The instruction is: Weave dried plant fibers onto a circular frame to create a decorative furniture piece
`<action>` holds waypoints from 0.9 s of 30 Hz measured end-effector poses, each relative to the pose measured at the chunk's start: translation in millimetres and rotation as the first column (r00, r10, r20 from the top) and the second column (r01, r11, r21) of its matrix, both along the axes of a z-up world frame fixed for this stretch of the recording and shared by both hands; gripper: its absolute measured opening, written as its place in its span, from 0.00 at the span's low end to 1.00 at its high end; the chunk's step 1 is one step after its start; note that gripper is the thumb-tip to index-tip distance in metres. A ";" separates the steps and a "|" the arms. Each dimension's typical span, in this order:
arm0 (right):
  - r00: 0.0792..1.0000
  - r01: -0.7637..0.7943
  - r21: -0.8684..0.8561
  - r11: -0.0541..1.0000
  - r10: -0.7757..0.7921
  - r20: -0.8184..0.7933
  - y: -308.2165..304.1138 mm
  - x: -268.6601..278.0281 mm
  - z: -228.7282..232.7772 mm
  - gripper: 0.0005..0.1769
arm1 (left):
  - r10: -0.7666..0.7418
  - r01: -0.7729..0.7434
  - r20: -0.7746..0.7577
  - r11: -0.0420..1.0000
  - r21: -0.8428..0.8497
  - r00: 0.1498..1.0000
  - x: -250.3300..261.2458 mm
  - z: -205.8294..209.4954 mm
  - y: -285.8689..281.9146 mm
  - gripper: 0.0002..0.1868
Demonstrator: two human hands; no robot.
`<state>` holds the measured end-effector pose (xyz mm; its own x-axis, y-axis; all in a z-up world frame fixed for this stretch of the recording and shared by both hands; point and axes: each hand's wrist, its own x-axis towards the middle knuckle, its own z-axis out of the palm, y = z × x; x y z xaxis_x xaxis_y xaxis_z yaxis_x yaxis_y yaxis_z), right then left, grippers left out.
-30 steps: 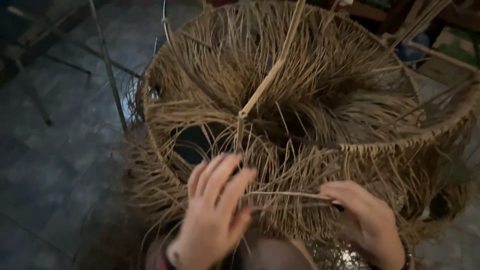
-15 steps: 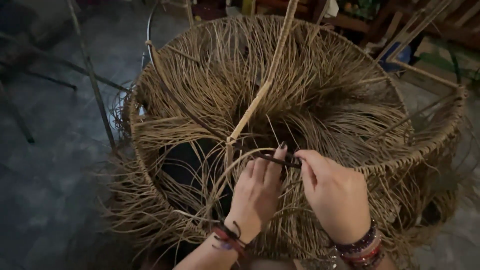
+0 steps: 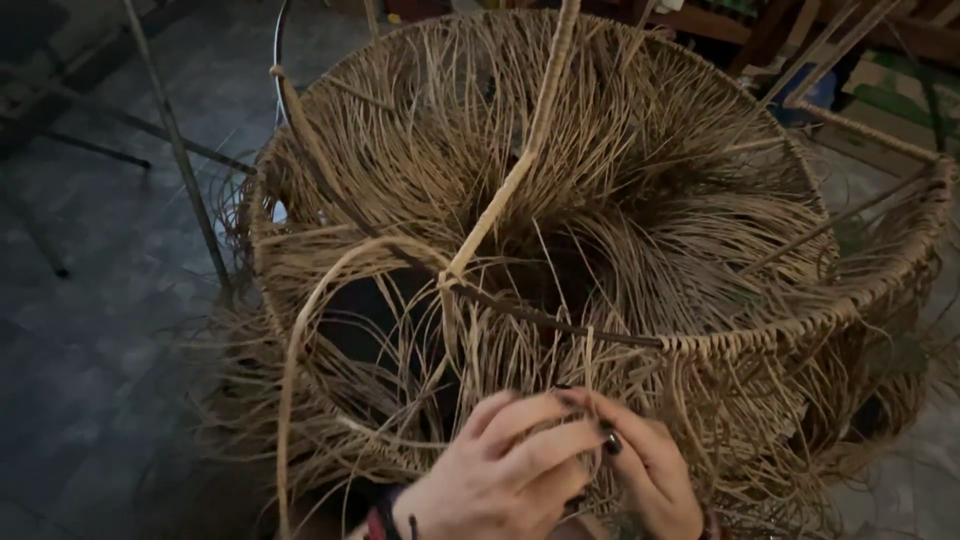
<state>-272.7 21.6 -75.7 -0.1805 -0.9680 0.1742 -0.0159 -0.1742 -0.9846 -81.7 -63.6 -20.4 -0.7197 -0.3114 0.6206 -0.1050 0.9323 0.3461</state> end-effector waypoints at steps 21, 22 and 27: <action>0.909 0.291 0.053 0.955 -0.259 -0.327 -5.8 -14.2 -13.0 0.09 | 0.248 -0.271 -0.150 0.949 -0.163 0.957 -25.9 -26.3 -16.1 0.17; 0.964 0.254 0.150 0.955 -0.238 -0.120 -2.9 -14.8 -15.9 0.09 | 0.224 -0.253 -0.200 0.958 -0.137 0.954 -26.2 -25.4 -15.8 0.11; 0.953 0.130 0.240 0.962 -0.188 0.237 -2.2 -16.7 -13.5 0.12 | 0.176 -0.236 -0.342 0.962 -0.140 0.923 -31.7 -15.4 -26.9 0.08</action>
